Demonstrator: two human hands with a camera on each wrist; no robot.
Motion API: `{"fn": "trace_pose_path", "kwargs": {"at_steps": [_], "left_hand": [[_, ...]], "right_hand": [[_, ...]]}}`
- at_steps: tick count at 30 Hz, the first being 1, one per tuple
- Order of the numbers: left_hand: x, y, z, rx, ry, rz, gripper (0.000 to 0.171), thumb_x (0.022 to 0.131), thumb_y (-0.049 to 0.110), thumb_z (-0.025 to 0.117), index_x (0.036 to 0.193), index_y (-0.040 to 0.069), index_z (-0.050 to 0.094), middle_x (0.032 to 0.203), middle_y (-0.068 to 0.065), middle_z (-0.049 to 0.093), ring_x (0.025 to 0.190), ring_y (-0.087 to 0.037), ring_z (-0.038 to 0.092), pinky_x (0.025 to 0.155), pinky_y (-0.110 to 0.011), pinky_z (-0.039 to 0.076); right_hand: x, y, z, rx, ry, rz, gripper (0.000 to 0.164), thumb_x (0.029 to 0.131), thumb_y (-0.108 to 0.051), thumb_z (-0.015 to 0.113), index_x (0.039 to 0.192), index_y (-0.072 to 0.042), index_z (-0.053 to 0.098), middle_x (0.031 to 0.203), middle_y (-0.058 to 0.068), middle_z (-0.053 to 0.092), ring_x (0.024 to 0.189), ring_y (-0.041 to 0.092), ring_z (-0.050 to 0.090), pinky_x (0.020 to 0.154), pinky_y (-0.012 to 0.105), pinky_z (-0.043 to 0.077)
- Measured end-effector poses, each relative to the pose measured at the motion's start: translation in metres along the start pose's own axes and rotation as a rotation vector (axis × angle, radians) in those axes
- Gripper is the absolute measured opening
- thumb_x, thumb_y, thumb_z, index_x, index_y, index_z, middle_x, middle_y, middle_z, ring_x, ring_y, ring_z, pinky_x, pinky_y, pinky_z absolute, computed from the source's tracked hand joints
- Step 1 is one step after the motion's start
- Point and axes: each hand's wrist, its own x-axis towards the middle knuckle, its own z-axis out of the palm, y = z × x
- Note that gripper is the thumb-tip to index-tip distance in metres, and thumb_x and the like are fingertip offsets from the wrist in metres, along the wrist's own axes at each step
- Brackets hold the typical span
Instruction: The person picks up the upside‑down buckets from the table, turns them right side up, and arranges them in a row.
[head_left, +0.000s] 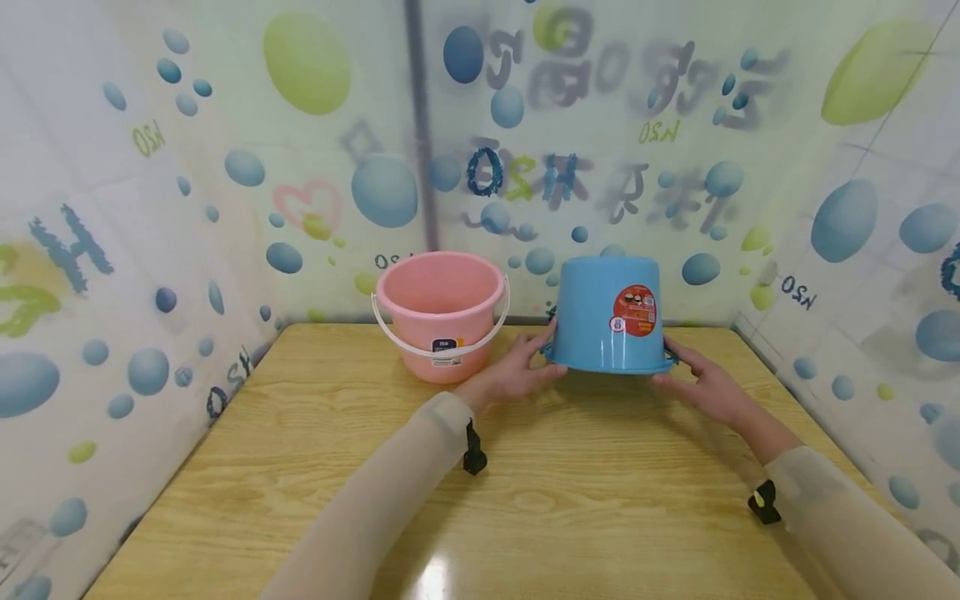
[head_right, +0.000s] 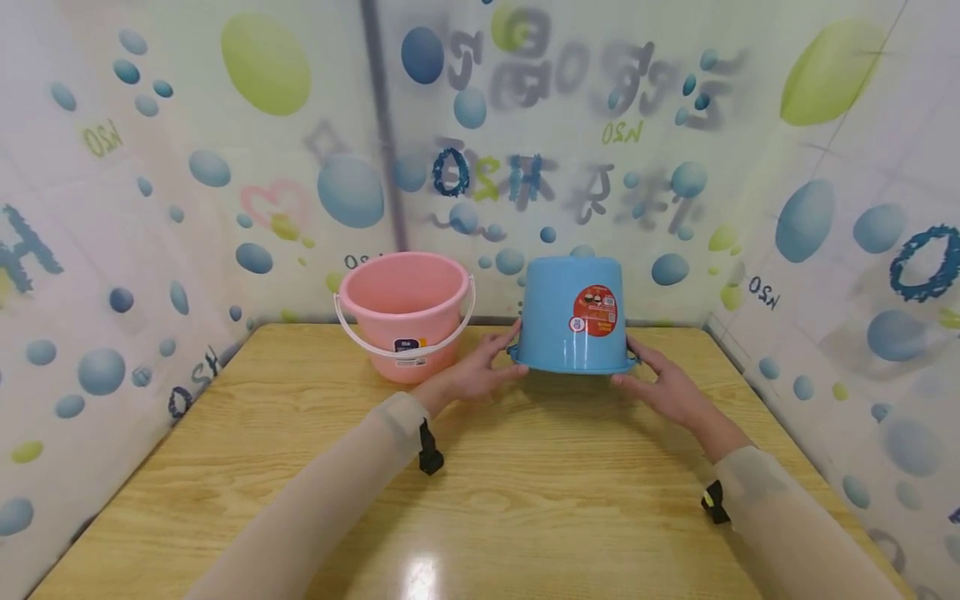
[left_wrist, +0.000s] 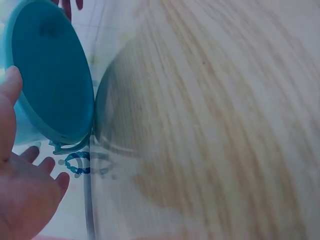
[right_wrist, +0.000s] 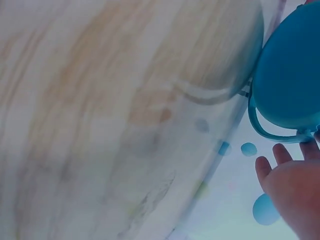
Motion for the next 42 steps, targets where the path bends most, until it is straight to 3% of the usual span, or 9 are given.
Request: {"fn": "trace_pose_path", "kwargs": {"at_steps": [4,8,18,26,32,34,37,40,42], "left_hand": [[-0.002,0.003,-0.003,-0.032,-0.01,0.035,0.091,0.11,0.053,0.063,0.176,0.043,0.002,0.187,-0.001,0.009,0.173,-0.031,0.013,0.137,-0.059,0.024],[-0.004,0.005,-0.003,-0.054,-0.014,0.03,0.09,0.109,0.056,0.063,0.175,0.046,0.002,0.186,0.005,0.01,0.173,-0.028,0.013,0.136,-0.06,0.025],[-0.011,0.011,-0.005,-0.103,0.008,0.032,0.085,0.11,0.059,0.06,0.176,0.046,0.007,0.186,-0.002,0.016,0.172,-0.034,0.018,0.133,-0.064,0.029],[-0.017,0.025,-0.008,-0.171,0.062,0.037,0.075,0.114,0.058,0.052,0.176,0.044,0.012,0.185,-0.006,0.021,0.17,-0.035,0.024,0.133,-0.063,0.031],[-0.022,0.036,-0.013,-0.243,0.087,0.096,0.069,0.118,0.048,0.046,0.178,0.03,0.016,0.187,-0.001,0.013,0.173,-0.028,0.016,0.135,-0.057,0.03],[-0.025,0.04,-0.017,-0.246,0.091,0.108,0.069,0.118,0.046,0.047,0.178,0.028,0.017,0.187,-0.001,0.014,0.172,-0.028,0.017,0.135,-0.057,0.031],[-0.03,0.043,-0.022,-0.239,0.097,0.102,0.071,0.118,0.048,0.048,0.178,0.032,0.015,0.186,0.0,0.018,0.172,-0.028,0.02,0.135,-0.056,0.031],[-0.037,0.047,-0.026,-0.239,0.097,0.103,0.072,0.116,0.05,0.051,0.177,0.039,0.013,0.185,0.002,0.018,0.172,-0.027,0.019,0.136,-0.055,0.029],[-0.04,0.048,-0.028,-0.233,0.1,0.111,0.073,0.116,0.051,0.052,0.176,0.044,0.012,0.185,0.003,0.019,0.172,-0.025,0.019,0.136,-0.054,0.029]], "right_hand": [[-0.002,-0.005,-0.002,0.038,-0.001,-0.003,0.089,0.112,-0.042,0.065,0.178,-0.017,0.012,0.179,0.032,0.018,0.162,0.063,0.019,0.124,0.082,0.025],[-0.004,-0.008,-0.002,0.051,0.003,-0.013,0.086,0.113,-0.041,0.062,0.178,-0.015,0.012,0.179,0.032,0.019,0.162,0.062,0.02,0.124,0.081,0.026],[-0.008,-0.012,-0.003,0.092,0.043,-0.014,0.076,0.116,-0.043,0.054,0.177,-0.015,0.019,0.179,0.031,0.022,0.161,0.061,0.023,0.122,0.079,0.032],[-0.016,-0.021,-0.004,0.149,0.054,-0.033,0.07,0.119,-0.04,0.049,0.177,-0.016,0.019,0.179,0.03,0.024,0.154,0.062,0.038,0.117,0.074,0.045],[-0.021,-0.03,-0.003,0.163,0.067,-0.035,0.07,0.119,-0.041,0.049,0.178,-0.018,0.02,0.176,0.031,0.03,0.151,0.062,0.043,0.116,0.072,0.048],[-0.024,-0.033,-0.004,0.163,0.074,-0.039,0.07,0.118,-0.041,0.05,0.177,-0.016,0.021,0.174,0.031,0.033,0.151,0.06,0.045,0.115,0.067,0.051],[-0.027,-0.038,-0.004,0.173,0.078,-0.043,0.071,0.118,-0.041,0.051,0.177,-0.013,0.022,0.173,0.03,0.037,0.151,0.055,0.048,0.109,0.039,0.059],[-0.03,-0.043,-0.003,0.191,0.086,-0.054,0.07,0.118,-0.039,0.051,0.176,-0.01,0.025,0.171,0.029,0.042,0.149,0.046,0.052,0.098,0.014,0.053],[-0.032,-0.046,-0.003,0.211,0.093,-0.057,0.069,0.118,-0.04,0.052,0.175,-0.008,0.028,0.169,0.028,0.046,0.144,0.03,0.058,0.094,0.009,0.05]]}}
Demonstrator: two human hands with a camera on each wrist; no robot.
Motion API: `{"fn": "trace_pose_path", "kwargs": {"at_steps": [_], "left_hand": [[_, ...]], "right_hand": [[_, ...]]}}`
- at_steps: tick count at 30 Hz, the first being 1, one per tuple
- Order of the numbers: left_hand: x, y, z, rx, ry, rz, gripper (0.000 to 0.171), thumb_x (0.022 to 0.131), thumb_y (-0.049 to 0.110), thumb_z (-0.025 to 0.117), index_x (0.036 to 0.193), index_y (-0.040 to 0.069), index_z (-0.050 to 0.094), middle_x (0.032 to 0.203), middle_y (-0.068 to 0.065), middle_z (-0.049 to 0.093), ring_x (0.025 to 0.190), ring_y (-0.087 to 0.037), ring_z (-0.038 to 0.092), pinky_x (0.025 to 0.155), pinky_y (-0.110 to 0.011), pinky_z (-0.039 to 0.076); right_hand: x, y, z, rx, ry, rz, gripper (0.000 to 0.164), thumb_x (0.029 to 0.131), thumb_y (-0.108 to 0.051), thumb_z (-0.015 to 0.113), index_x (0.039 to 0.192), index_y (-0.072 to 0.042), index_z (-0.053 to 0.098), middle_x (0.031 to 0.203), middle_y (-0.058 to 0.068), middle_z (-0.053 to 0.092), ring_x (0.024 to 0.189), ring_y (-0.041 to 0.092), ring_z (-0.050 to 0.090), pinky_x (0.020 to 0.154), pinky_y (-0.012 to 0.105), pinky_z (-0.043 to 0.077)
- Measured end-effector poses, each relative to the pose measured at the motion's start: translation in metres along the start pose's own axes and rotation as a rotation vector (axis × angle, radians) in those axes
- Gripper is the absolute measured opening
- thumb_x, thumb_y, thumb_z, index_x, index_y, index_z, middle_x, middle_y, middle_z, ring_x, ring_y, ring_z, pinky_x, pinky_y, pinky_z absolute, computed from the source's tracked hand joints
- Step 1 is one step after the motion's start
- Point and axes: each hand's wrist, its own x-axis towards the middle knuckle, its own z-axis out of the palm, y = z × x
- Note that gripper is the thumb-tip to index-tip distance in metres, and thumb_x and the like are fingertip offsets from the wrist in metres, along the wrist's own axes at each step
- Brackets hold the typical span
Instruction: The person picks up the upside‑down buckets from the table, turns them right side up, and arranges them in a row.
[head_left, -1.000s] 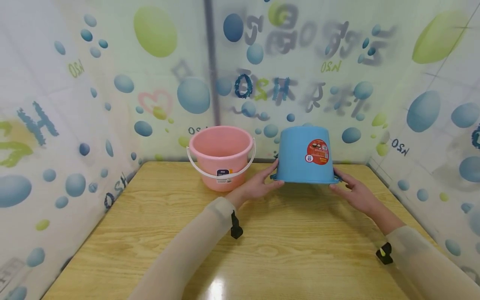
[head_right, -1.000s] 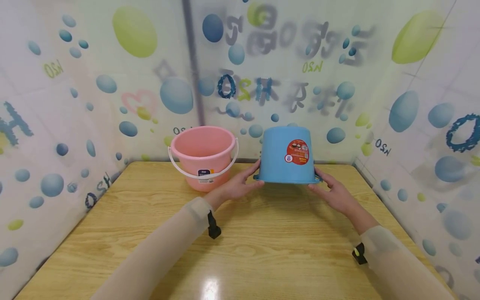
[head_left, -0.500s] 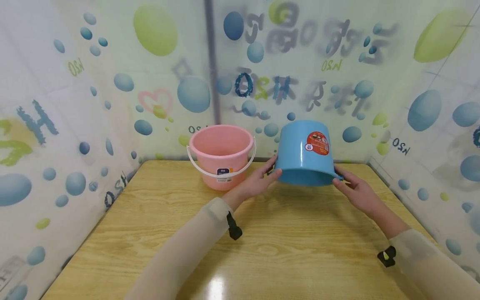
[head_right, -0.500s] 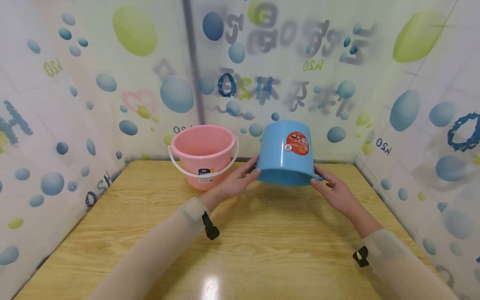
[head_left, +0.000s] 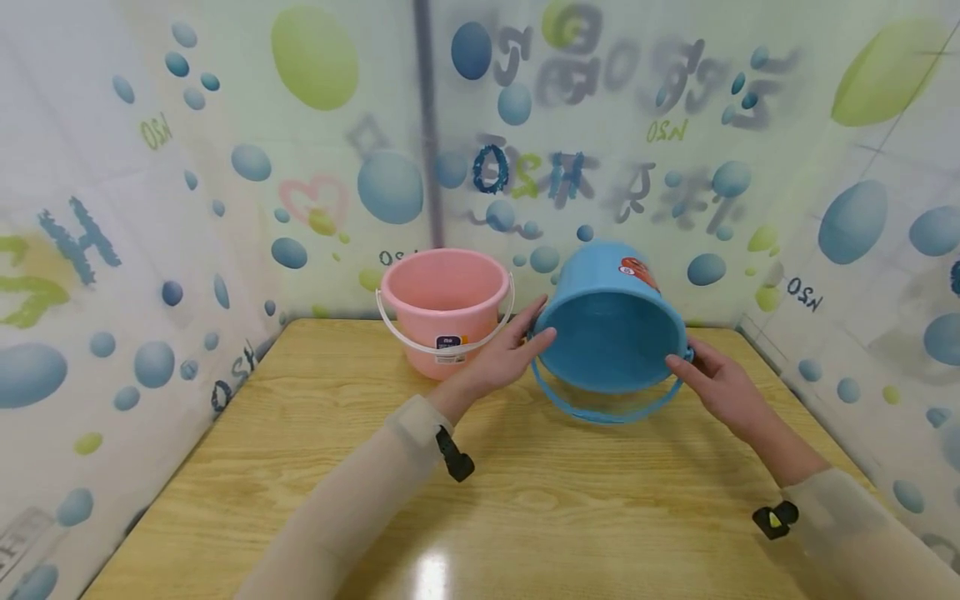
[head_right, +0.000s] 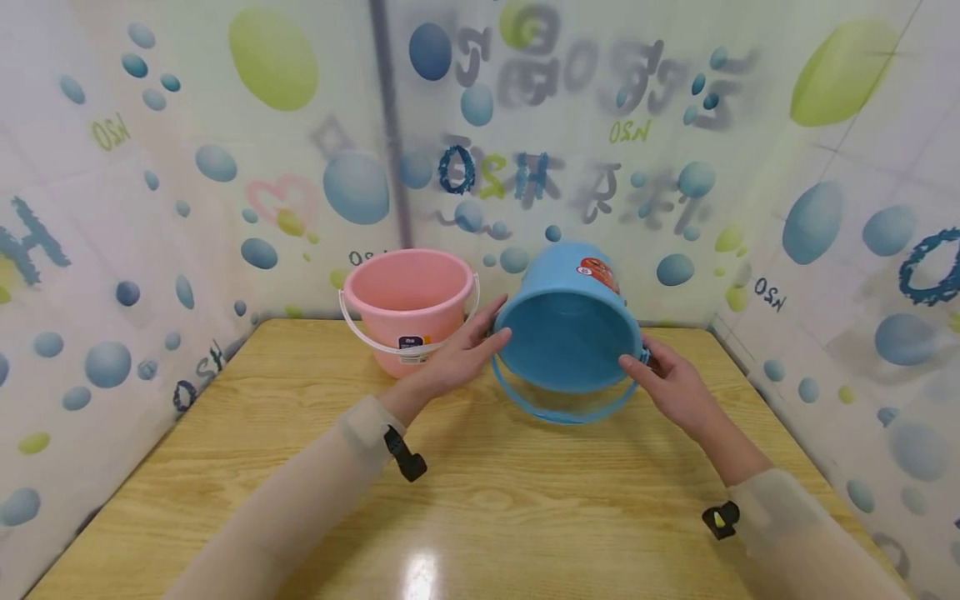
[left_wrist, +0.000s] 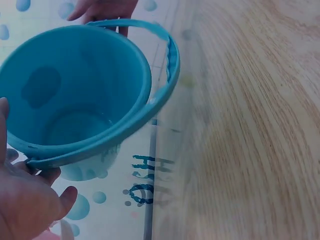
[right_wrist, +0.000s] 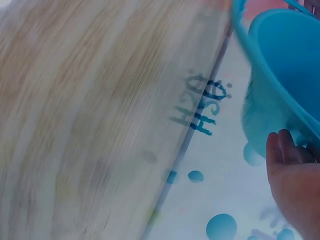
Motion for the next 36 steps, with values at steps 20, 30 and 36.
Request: {"fn": "trace_pose_path", "kwargs": {"at_steps": [20,30,36], "left_hand": [[-0.015,0.011,-0.011,-0.045,0.027,0.154,0.104,0.107,0.026,0.075,0.173,0.054,-0.001,0.18,-0.017,0.031,0.163,-0.045,0.039,0.126,-0.062,0.044],[-0.021,0.008,-0.023,0.012,-0.022,0.163,0.121,0.095,0.028,0.088,0.173,0.052,-0.001,0.18,-0.013,0.031,0.161,-0.045,0.04,0.124,-0.064,0.043],[-0.023,0.01,-0.027,0.044,-0.057,0.199,0.125,0.091,0.037,0.093,0.176,0.044,0.001,0.177,-0.014,0.033,0.156,-0.047,0.044,0.121,-0.06,0.047]], "right_hand": [[-0.007,-0.017,0.012,0.19,-0.064,-0.159,0.08,0.111,-0.01,0.064,0.176,-0.01,0.017,0.146,0.011,0.056,0.115,0.003,0.069,0.091,0.022,0.063],[-0.004,-0.018,0.008,0.217,-0.093,-0.283,0.112,0.101,0.008,0.07,0.178,-0.032,0.0,0.161,0.014,0.052,0.123,0.009,0.07,0.091,0.024,0.064],[-0.007,-0.018,0.009,0.196,-0.081,-0.292,0.113,0.101,0.009,0.071,0.179,-0.03,-0.002,0.156,-0.001,0.057,0.124,0.006,0.07,0.091,0.023,0.064]]}}
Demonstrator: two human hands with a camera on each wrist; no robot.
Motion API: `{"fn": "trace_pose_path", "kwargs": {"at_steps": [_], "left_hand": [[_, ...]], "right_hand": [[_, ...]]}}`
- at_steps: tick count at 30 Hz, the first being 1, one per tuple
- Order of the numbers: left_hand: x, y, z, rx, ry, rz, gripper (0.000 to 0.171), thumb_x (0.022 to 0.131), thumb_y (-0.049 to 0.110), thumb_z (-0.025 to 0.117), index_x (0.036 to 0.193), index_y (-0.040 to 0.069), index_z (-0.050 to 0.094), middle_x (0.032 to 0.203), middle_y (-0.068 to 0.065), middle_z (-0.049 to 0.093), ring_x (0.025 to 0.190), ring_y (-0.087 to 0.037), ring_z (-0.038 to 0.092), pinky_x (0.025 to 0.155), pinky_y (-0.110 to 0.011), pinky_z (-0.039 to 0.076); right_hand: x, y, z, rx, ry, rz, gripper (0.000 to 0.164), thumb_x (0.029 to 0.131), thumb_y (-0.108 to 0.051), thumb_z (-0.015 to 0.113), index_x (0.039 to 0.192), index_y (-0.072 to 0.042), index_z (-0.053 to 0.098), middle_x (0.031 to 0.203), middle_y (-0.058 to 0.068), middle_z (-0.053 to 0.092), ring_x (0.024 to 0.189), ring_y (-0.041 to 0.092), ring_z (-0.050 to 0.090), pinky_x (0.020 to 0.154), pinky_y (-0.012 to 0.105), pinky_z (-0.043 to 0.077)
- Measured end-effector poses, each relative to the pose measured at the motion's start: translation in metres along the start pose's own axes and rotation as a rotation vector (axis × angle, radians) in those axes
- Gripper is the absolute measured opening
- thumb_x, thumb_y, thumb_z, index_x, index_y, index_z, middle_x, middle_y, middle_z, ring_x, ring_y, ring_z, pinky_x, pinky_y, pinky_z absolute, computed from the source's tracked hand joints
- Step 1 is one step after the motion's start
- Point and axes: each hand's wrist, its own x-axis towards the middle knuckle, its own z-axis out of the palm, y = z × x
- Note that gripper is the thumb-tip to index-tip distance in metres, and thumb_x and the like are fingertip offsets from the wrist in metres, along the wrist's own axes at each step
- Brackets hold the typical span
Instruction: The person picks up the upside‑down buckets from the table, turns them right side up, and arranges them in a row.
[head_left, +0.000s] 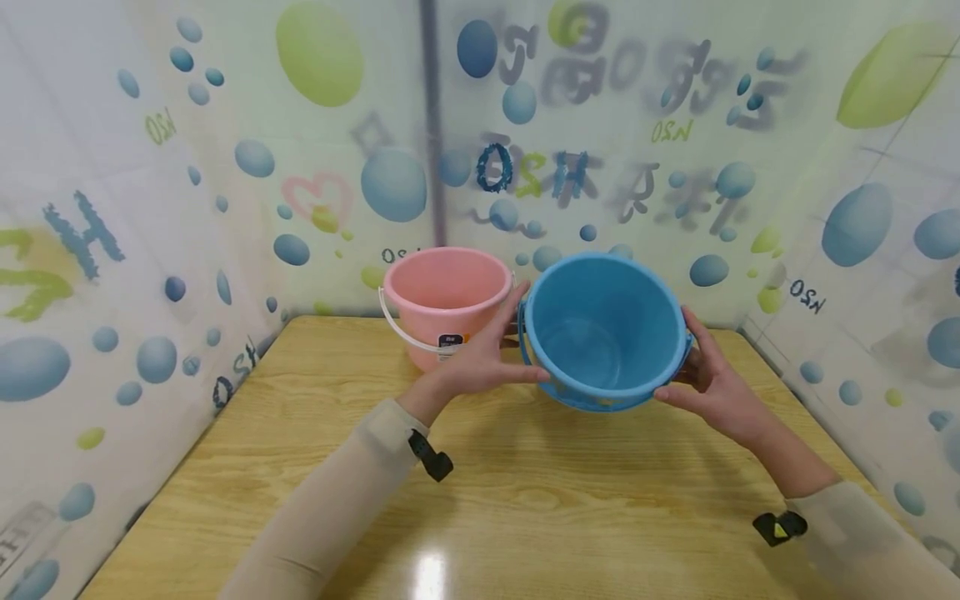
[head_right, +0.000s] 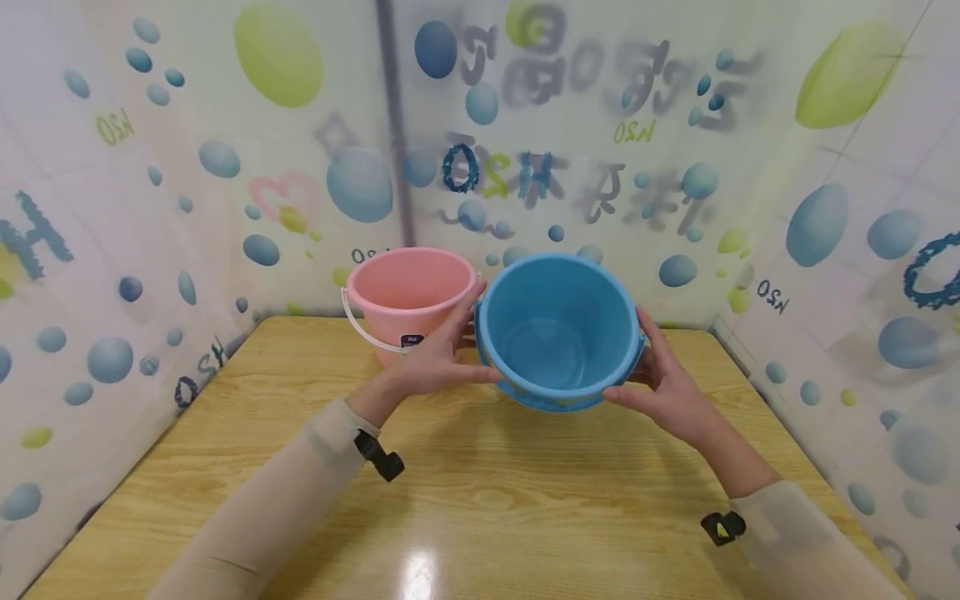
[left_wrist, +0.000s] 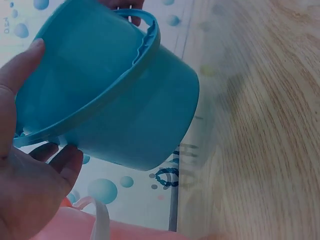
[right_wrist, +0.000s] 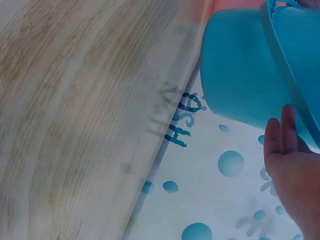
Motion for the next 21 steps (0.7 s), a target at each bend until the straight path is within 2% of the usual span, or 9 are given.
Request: {"fn": "trace_pose_path", "kwargs": {"at_steps": [3,6,7,10,12,14,16,17,21], "left_hand": [[0.002,0.002,0.001,0.023,-0.002,0.008,0.123,0.093,0.027,0.092,0.177,0.039,0.004,0.174,-0.013,0.036,0.154,-0.048,0.046,0.121,-0.059,0.048],[0.003,0.004,0.002,0.036,0.001,-0.004,0.121,0.094,0.02,0.09,0.177,0.038,0.005,0.174,-0.012,0.037,0.155,-0.045,0.045,0.123,-0.059,0.046],[0.003,0.004,0.002,0.03,0.0,-0.01,0.12,0.095,0.02,0.089,0.177,0.039,0.005,0.175,-0.013,0.036,0.157,-0.044,0.044,0.124,-0.06,0.045],[0.005,0.005,0.003,-0.026,-0.009,-0.014,0.115,0.098,0.021,0.086,0.177,0.037,0.004,0.178,-0.013,0.031,0.162,-0.042,0.039,0.128,-0.061,0.042],[0.006,0.005,0.004,-0.073,-0.017,-0.021,0.113,0.099,0.02,0.084,0.177,0.037,0.004,0.18,-0.013,0.029,0.164,-0.042,0.036,0.127,-0.063,0.042],[0.008,0.004,0.005,-0.111,-0.025,-0.036,0.111,0.101,0.022,0.083,0.177,0.037,0.003,0.181,-0.014,0.027,0.165,-0.044,0.034,0.126,-0.064,0.043],[0.009,0.003,0.006,-0.125,-0.021,-0.064,0.108,0.102,0.024,0.081,0.176,0.038,0.003,0.181,-0.014,0.028,0.164,-0.045,0.036,0.124,-0.064,0.045],[0.009,0.003,0.007,-0.128,-0.016,-0.078,0.106,0.103,0.025,0.079,0.176,0.038,0.003,0.181,-0.014,0.028,0.163,-0.046,0.037,0.123,-0.063,0.046],[0.009,0.001,0.012,-0.146,0.003,-0.12,0.099,0.108,0.025,0.073,0.177,0.036,0.003,0.181,-0.014,0.028,0.16,-0.046,0.043,0.121,-0.06,0.049]], "right_hand": [[0.0,0.003,-0.001,0.0,0.013,-0.005,0.111,0.102,0.008,0.07,0.179,-0.029,-0.001,0.15,-0.013,0.059,0.122,0.004,0.07,0.09,0.021,0.063],[0.0,0.003,-0.001,-0.018,0.029,0.009,0.107,0.104,0.006,0.069,0.179,-0.03,0.001,0.149,-0.012,0.059,0.121,0.002,0.07,0.09,0.021,0.063],[0.0,0.002,-0.001,-0.024,0.035,0.017,0.106,0.105,0.005,0.068,0.179,-0.03,0.001,0.151,-0.008,0.059,0.121,0.001,0.069,0.089,0.021,0.063],[0.001,0.001,-0.001,-0.045,0.051,0.04,0.1,0.108,0.001,0.065,0.179,-0.03,0.001,0.159,0.019,0.055,0.122,-0.006,0.065,0.09,0.019,0.062],[0.001,0.0,-0.001,-0.042,0.056,0.051,0.097,0.11,-0.002,0.063,0.179,-0.031,0.001,0.163,0.036,0.046,0.124,-0.01,0.062,0.09,0.017,0.061],[0.001,-0.001,-0.002,-0.028,0.057,0.054,0.094,0.111,-0.003,0.061,0.179,-0.03,0.002,0.164,0.044,0.038,0.126,-0.012,0.059,0.091,0.015,0.06],[0.001,0.0,-0.002,-0.023,0.058,0.053,0.091,0.112,-0.004,0.059,0.179,-0.031,0.002,0.163,0.039,0.043,0.126,-0.012,0.06,0.092,0.014,0.059],[0.002,0.0,-0.002,-0.022,0.059,0.048,0.09,0.113,-0.004,0.058,0.179,-0.03,0.002,0.162,0.032,0.048,0.127,-0.012,0.061,0.092,0.014,0.059],[0.003,0.005,-0.003,-0.036,0.057,0.011,0.081,0.116,-0.006,0.052,0.179,-0.024,0.004,0.148,-0.009,0.062,0.126,-0.009,0.064,0.093,0.014,0.059]]}}
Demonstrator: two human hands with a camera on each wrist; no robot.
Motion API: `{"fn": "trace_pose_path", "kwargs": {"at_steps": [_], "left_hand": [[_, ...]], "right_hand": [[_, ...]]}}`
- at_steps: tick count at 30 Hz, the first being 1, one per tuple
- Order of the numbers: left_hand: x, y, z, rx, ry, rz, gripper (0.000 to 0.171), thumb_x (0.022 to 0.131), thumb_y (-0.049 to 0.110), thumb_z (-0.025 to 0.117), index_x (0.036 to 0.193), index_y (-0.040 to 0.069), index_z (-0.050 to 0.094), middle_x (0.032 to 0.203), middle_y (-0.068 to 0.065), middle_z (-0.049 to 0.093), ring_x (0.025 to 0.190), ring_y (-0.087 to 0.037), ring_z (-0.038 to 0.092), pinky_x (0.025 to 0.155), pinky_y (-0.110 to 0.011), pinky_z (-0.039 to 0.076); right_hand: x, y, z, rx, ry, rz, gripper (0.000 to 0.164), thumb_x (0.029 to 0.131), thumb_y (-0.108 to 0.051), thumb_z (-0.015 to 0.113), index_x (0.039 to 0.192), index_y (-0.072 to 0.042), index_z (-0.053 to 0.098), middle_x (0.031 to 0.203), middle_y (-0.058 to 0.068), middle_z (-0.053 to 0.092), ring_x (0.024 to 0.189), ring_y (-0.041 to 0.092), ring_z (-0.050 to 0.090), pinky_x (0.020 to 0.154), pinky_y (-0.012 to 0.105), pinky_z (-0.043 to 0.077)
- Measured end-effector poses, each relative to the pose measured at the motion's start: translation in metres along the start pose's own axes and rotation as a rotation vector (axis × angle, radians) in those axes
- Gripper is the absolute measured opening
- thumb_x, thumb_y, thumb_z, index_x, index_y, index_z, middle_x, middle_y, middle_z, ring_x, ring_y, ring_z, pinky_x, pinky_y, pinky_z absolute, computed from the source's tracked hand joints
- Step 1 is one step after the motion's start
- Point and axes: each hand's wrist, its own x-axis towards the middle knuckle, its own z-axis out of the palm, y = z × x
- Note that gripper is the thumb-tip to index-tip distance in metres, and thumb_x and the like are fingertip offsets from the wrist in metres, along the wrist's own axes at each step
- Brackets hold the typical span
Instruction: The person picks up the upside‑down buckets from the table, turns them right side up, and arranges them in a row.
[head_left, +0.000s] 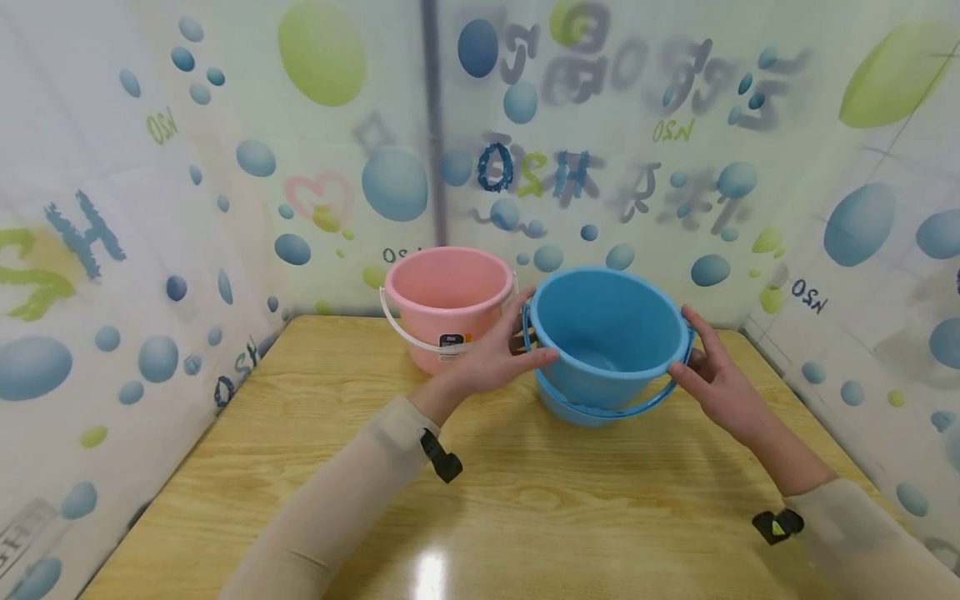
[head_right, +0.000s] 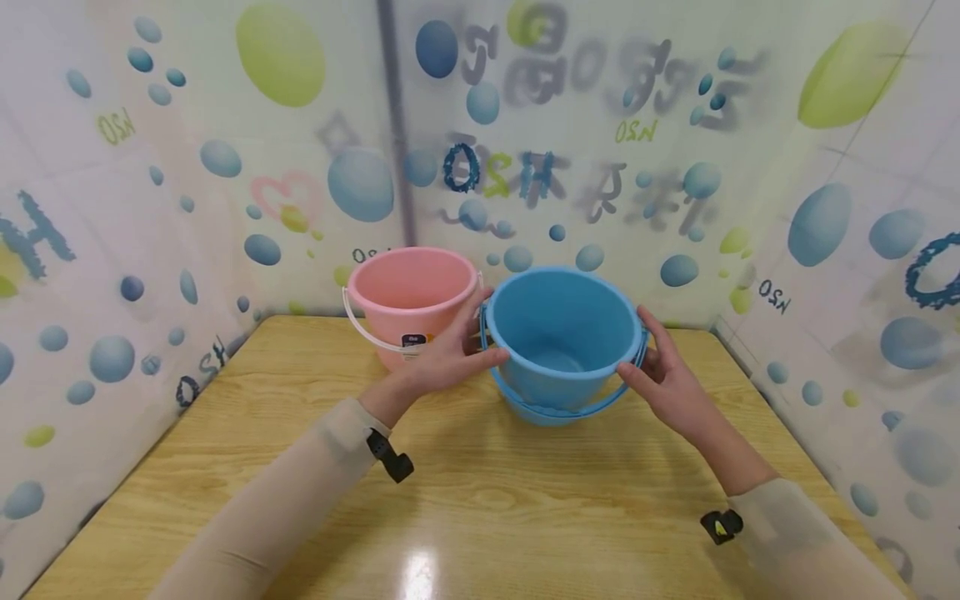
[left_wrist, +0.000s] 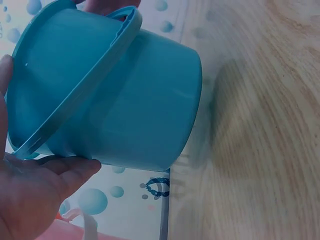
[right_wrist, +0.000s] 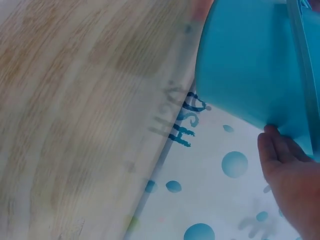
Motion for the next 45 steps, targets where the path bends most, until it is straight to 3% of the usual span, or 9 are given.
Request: {"fn": "trace_pose_path", "kwargs": {"at_steps": [2,4,10,13,18,25,29,33,45], "left_hand": [[0.0,-0.001,0.002,0.002,0.009,-0.008,0.097,0.109,0.026,0.071,0.177,0.035,0.003,0.181,-0.014,0.028,0.159,-0.045,0.045,0.121,-0.059,0.05],[0.0,-0.003,0.004,0.009,0.013,-0.006,0.095,0.11,0.027,0.07,0.178,0.034,0.003,0.181,-0.015,0.028,0.159,-0.045,0.046,0.121,-0.059,0.05],[0.002,-0.013,0.009,0.054,0.048,0.014,0.093,0.109,0.035,0.07,0.178,0.032,0.007,0.181,-0.011,0.026,0.164,-0.04,0.039,0.125,-0.056,0.047],[0.002,-0.016,0.011,0.062,0.067,0.002,0.093,0.109,0.039,0.07,0.178,0.032,0.008,0.182,-0.007,0.023,0.165,-0.038,0.037,0.126,-0.055,0.046],[0.003,-0.016,0.014,0.078,0.106,-0.047,0.091,0.108,0.051,0.068,0.177,0.036,0.011,0.182,-0.003,0.026,0.165,-0.033,0.038,0.127,-0.055,0.044],[0.007,-0.018,0.022,0.066,0.152,-0.079,0.098,0.104,0.061,0.068,0.178,0.032,0.011,0.179,-0.009,0.033,0.164,-0.038,0.038,0.126,-0.061,0.044],[0.011,-0.021,0.025,0.081,0.2,-0.094,0.099,0.103,0.063,0.068,0.178,0.031,0.012,0.179,-0.008,0.033,0.165,-0.039,0.037,0.123,-0.064,0.046],[0.016,-0.025,0.026,0.072,0.23,-0.107,0.095,0.103,0.059,0.069,0.177,0.033,0.015,0.177,-0.008,0.036,0.163,-0.037,0.04,0.121,-0.062,0.05],[0.029,-0.031,0.024,0.018,0.25,-0.124,0.094,0.102,0.056,0.073,0.176,0.035,0.019,0.176,-0.01,0.039,0.163,-0.034,0.041,0.122,-0.061,0.048]], "right_hand": [[0.001,0.003,-0.001,0.0,-0.004,-0.018,0.077,0.117,-0.006,0.049,0.179,-0.018,0.004,0.14,-0.02,0.064,0.125,-0.008,0.066,0.094,0.013,0.058],[0.001,0.005,-0.001,-0.008,-0.008,-0.021,0.075,0.117,-0.006,0.047,0.178,-0.015,0.004,0.14,-0.018,0.065,0.124,-0.008,0.067,0.094,0.012,0.057],[-0.002,0.009,0.0,-0.034,-0.018,0.023,0.072,0.119,-0.011,0.044,0.178,-0.011,0.001,0.149,0.028,0.059,0.124,-0.008,0.065,0.095,0.012,0.055],[-0.002,0.009,-0.001,-0.064,-0.012,0.044,0.071,0.12,-0.013,0.042,0.178,-0.011,0.002,0.148,0.035,0.057,0.12,-0.009,0.064,0.094,0.012,0.054],[0.0,0.01,-0.003,-0.1,0.012,0.063,0.066,0.121,-0.016,0.04,0.178,-0.011,0.006,0.145,0.029,0.059,0.113,-0.009,0.063,0.092,0.011,0.053],[0.006,0.013,-0.008,-0.072,0.021,0.098,0.065,0.121,-0.023,0.039,0.177,-0.01,0.009,0.13,-0.008,0.067,0.108,-0.002,0.066,0.091,0.012,0.053],[0.013,0.017,-0.01,-0.042,0.009,0.114,0.065,0.121,-0.027,0.037,0.177,-0.01,0.007,0.146,0.014,0.062,0.111,-0.001,0.064,0.092,0.014,0.053],[0.019,0.021,-0.01,-0.019,-0.009,0.129,0.067,0.122,-0.03,0.035,0.177,-0.01,0.003,0.164,0.035,0.037,0.114,-0.006,0.061,0.093,0.014,0.053],[0.029,0.03,-0.013,-0.008,0.009,0.178,0.069,0.121,-0.038,0.034,0.178,-0.015,0.003,0.174,0.029,0.017,0.116,0.002,0.058,0.093,0.016,0.051]]}}
